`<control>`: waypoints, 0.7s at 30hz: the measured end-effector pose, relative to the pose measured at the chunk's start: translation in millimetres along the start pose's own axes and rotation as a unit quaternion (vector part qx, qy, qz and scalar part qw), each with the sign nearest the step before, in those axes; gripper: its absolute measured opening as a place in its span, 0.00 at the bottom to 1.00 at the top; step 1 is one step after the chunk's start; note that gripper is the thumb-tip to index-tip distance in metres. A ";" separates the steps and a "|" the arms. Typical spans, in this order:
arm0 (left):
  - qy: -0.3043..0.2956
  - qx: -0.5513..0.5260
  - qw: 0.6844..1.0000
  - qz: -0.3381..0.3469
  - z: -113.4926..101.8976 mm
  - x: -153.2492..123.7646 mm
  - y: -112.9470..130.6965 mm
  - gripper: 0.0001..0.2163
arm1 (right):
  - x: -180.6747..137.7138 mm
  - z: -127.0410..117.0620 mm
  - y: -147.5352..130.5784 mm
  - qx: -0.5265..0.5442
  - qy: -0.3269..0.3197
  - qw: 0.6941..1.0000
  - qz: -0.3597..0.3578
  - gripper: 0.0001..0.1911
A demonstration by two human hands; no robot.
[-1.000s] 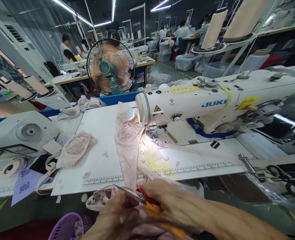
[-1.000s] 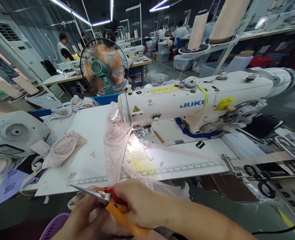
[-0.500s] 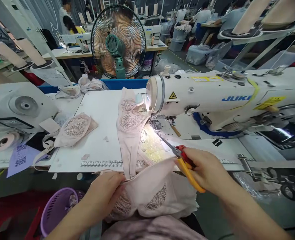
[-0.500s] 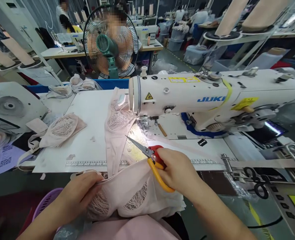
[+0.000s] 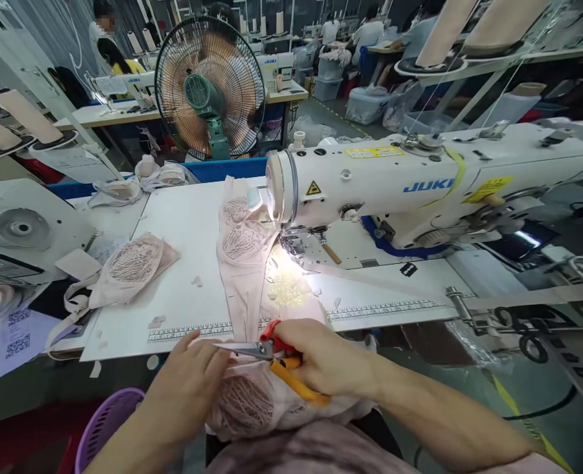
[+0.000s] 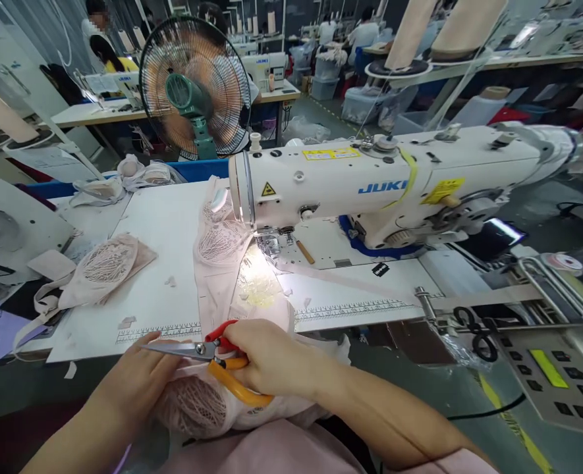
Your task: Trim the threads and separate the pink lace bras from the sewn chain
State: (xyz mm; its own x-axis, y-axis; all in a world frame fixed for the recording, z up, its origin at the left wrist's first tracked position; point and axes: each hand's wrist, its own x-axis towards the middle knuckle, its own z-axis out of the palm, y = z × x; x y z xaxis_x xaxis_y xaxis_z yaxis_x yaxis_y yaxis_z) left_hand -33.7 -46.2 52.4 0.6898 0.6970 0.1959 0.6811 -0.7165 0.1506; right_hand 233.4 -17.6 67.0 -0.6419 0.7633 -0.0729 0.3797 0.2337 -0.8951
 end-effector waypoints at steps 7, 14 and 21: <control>0.039 -0.208 0.975 -0.068 -22.0 -32.2 -16.3 0.20 | -4.6 -7.1 5.4 0.028 0.005 1.000 0.000 0.16; 0.066 -0.387 0.898 -0.200 -43.5 -27.3 -1.9 0.15 | -6.8 -7.8 11.5 0.059 0.029 0.997 -0.051 0.17; 0.141 -0.339 0.899 -0.240 -47.6 -18.3 -2.9 0.13 | -10.5 -7.8 9.2 0.068 0.031 0.995 -0.071 0.16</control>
State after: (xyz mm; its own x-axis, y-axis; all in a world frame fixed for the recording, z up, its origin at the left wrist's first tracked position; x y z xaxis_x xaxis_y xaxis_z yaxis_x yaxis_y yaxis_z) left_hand -60.0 -58.3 94.5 0.2018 0.9640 0.1731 0.5117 -0.2545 0.8206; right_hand 248.9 -18.7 63.0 -0.6383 0.7655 0.0813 0.1917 0.2604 -0.9463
